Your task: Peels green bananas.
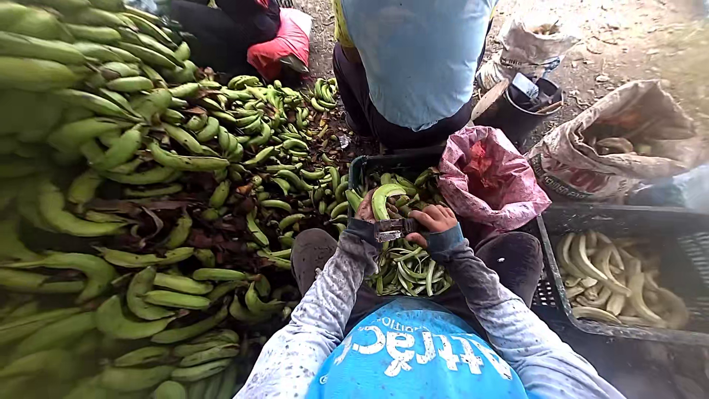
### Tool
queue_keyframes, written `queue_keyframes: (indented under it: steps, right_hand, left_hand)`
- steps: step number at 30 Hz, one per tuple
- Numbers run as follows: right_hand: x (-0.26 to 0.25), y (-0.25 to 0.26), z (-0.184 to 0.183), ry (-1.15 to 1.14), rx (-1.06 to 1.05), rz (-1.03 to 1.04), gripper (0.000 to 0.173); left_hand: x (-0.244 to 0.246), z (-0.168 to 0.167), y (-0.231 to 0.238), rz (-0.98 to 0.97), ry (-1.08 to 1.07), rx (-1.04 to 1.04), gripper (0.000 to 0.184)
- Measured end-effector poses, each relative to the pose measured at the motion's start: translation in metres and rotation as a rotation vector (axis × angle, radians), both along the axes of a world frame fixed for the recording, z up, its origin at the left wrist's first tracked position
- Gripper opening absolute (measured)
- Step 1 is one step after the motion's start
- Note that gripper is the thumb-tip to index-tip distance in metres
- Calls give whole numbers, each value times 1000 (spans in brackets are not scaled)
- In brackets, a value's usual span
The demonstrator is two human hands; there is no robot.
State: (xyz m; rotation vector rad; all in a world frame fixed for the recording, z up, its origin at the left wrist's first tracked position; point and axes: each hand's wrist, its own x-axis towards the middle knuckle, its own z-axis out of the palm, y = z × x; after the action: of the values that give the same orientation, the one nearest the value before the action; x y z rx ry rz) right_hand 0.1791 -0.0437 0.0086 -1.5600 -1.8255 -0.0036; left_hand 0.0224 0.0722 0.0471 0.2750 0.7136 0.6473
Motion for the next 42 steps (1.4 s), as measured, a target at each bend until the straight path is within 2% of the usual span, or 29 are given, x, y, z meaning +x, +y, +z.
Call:
queue_keyframes:
  steps: [3,7,10,12,15,16,18,20,21,23,25,26,28,30,32,33,34,37,39,42]
  right_hand:
    - [-2,0,0,-65,100,-82,53]
    - [-1,4,7,-103,84,-78,53]
    - [-6,8,8,-77,113,-93,54]
    - [-8,14,13,-10,48,-135,56]
    - [0,29,31,269,-283,-190,55]
    - [8,39,32,406,-407,-211,56]
    - [21,55,19,703,-525,-288,55]
    - [31,68,-4,928,-462,-278,52]
    - [35,72,-17,949,-398,-228,51]
    - [31,58,-23,748,-242,-80,55]
    - [22,38,-20,374,-15,48,60]
    - [18,28,-8,212,15,90,61]
    - [13,13,12,3,34,118,58]
    - [12,12,17,-73,49,78,53]
    - [15,18,15,-80,28,19,55]
    - [14,23,15,-47,33,-22,56]
    - [12,27,18,-13,24,-72,57]
    - [2,37,39,97,-79,-234,58]
    - [2,45,55,298,-271,-292,55]
    - [20,64,46,816,-397,-318,47]
  left_hand:
    - [3,9,-4,12,200,67,46]
    - [6,22,-3,64,308,175,35]
    - [5,33,-5,45,323,257,35]
    - [5,27,-16,71,284,368,32]
    - [2,5,-37,80,305,594,35]
    - [4,4,-39,80,266,613,37]
    - [4,1,-42,73,76,624,40]
    - [3,3,-37,96,-70,546,41]
    - [2,8,-31,98,-64,476,45]
    - [-3,14,-18,98,9,327,50]
    - [-9,14,-9,113,66,304,46]
    - [-13,10,-5,88,59,328,46]
    - [-12,9,3,-2,36,218,59]
    - [-5,12,-2,22,120,228,47]
    - [-1,5,-15,116,175,422,28]
    - [-3,-4,-21,127,152,551,25]
    - [-1,-8,-25,162,117,588,26]
    - [11,6,-30,264,84,419,45]
    - [9,8,-30,249,52,415,45]
    - [-3,-6,-32,228,-104,551,40]
